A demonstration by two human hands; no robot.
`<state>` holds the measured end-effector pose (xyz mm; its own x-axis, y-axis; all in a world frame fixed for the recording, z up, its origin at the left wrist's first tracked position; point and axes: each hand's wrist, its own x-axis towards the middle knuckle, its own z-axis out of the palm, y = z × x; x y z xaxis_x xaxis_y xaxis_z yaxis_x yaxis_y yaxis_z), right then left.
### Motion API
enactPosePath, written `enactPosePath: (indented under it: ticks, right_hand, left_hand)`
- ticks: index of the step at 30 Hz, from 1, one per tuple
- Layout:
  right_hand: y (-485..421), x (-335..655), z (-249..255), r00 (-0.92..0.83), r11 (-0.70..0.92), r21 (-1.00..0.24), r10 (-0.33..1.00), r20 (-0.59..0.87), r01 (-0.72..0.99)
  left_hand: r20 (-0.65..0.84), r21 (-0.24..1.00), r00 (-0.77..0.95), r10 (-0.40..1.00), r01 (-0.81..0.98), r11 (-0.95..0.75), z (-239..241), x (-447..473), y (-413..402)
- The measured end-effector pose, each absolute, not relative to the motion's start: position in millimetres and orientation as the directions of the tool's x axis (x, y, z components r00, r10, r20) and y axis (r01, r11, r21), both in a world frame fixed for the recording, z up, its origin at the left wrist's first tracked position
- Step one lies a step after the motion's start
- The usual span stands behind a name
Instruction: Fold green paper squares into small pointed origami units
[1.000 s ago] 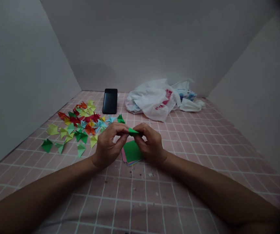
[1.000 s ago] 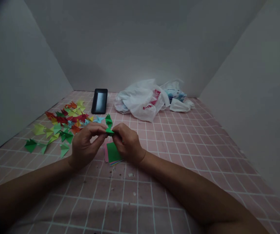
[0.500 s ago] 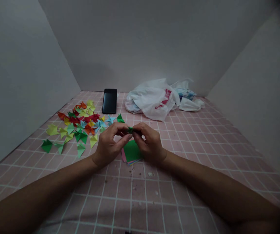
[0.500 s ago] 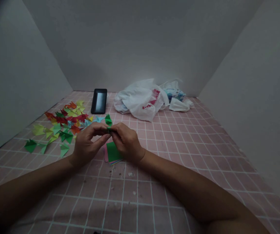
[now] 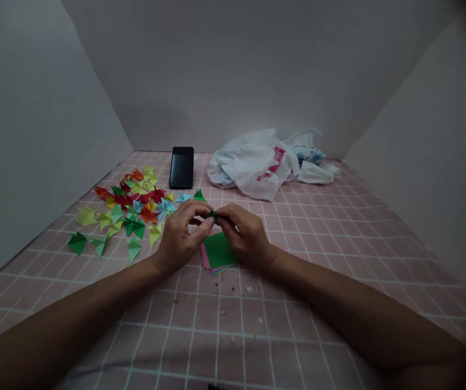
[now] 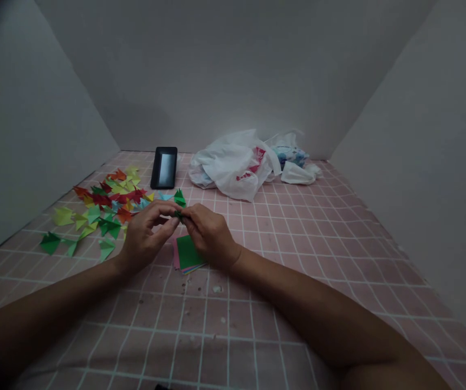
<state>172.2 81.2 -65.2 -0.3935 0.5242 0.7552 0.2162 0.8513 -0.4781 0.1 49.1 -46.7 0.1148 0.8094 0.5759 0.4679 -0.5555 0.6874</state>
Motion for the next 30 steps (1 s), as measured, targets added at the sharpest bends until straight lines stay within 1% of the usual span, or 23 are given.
enactPosePath:
  ticks: [5, 8, 10, 13, 16, 19, 22, 24, 30]
  right_hand:
    - [81, 171, -65, -0.401, 0.858, -0.466, 0.513, 0.759, 0.216]
    - [81, 171, -64, -0.396, 0.845, -0.497, 0.533, 0.748, 0.198]
    - [81, 171, -64, -0.392, 0.827, -0.530, 0.558, 0.731, 0.189]
    - [81, 170, -64, -0.357, 0.753, -0.639, 0.646, 0.675, 0.154]
    - [82, 168, -66, -0.346, 0.600, -0.798, 0.761, 0.549, 0.053]
    - [84, 165, -67, -0.353, 0.462, -0.885, 0.819, 0.452, -0.060]
    - [84, 164, -66, -0.350, 0.411, -0.904, 0.835, 0.425, -0.118]
    - [83, 164, -65, -0.349, 0.402, -0.907, 0.838, 0.419, -0.123]
    - [82, 165, -64, -0.314, 0.437, -0.885, 0.828, 0.465, -0.157]
  left_hand:
    - [0.522, 0.731, 0.106, 0.847, 0.456, -0.507, -48, 0, 50]
    - [0.518, 0.729, 0.075, 0.852, 0.483, -0.486, -48, -1, 50]
    - [0.503, 0.750, 0.047, 0.863, 0.472, -0.463, -48, -1, 50]
    - [0.446, 0.825, 0.024, 0.894, 0.376, -0.422, -48, -1, 49]
    - [0.376, 0.898, 0.017, 0.927, 0.240, -0.369, -47, 0, 49]
    - [0.301, 0.947, 0.020, 0.954, 0.113, -0.301, -47, 0, 50]
    - [0.250, 0.968, 0.027, 0.968, 0.019, -0.250, -47, 0, 53]
    - [0.228, 0.973, 0.015, 0.974, -0.024, -0.228, -49, 0, 55]
    - [0.160, 0.981, 0.031, 0.987, -0.113, -0.156, -53, -1, 59]
